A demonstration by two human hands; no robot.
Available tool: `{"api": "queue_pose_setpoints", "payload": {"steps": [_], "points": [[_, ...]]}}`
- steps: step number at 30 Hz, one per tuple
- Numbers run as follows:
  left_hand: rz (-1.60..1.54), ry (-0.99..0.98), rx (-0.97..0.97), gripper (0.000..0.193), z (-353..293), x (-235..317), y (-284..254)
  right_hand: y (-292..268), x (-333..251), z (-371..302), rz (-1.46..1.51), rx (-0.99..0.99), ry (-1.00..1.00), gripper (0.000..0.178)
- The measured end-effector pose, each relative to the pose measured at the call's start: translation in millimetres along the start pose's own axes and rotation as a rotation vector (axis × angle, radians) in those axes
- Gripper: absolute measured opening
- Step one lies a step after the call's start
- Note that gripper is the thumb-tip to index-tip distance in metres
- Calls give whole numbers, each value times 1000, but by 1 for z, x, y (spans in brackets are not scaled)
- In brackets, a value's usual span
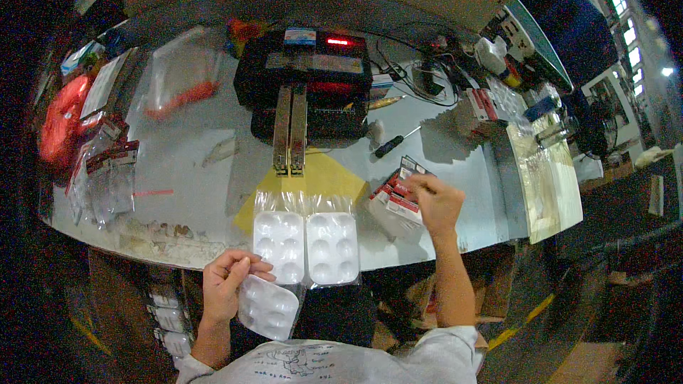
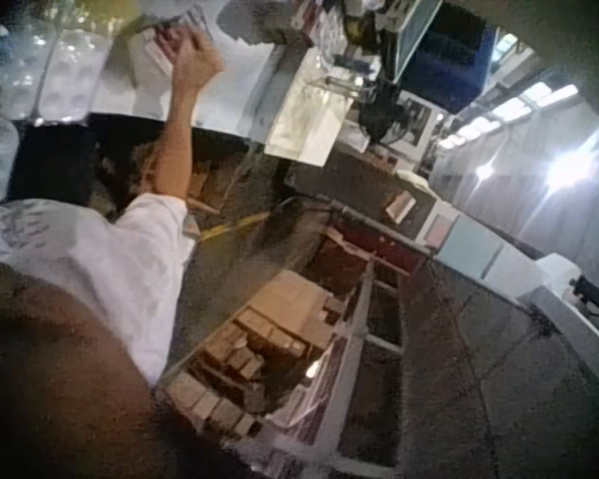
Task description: The person places white plastic mixing palettes into clear plastic bags, then inserts red and white header cards into the bags and seals them using a heat-sealing machine. The person repeats this process for multiple palettes, stacking the finished packages on the table.
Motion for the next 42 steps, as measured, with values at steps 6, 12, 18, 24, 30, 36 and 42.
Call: {"api": "queue_pose_setpoints", "payload": {"steps": [6, 12, 18, 24, 30, 36, 42], "points": [[0, -116, -5, 20, -5, -10, 1, 7, 20, -86, 59, 133, 197, 13], [30, -134, -21, 19, 8, -11, 13, 18, 46, -117, -51, 347, 247, 30], [160, -155, 55, 19, 30, -8, 41, 9, 56, -96, 315, 281, 353, 41], [234, -189, 88, 19, 52, -12, 65, -10, 62, -54, 630, 26, 364, 43], [238, -159, 183, 18, 48, -8, 75, -18, 52, -29, 582, -146, 305, 35], [170, -94, 134, 19, 33, -10, 70, -16, 30, -41, 548, -214, 250, 20], [103, -105, -2, 20, 20, -6, 55, -2, 9, -76, 589, -25, 301, 7]]}}
Point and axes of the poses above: each hand's wrist, its own z-axis towards the middle knuckle, its own y-axis out of the palm, x = y × z, the point moved 1 cm from there along z, towards the middle knuckle, and after that the axes turned 4 degrees about -x, right-handed, at the moved point
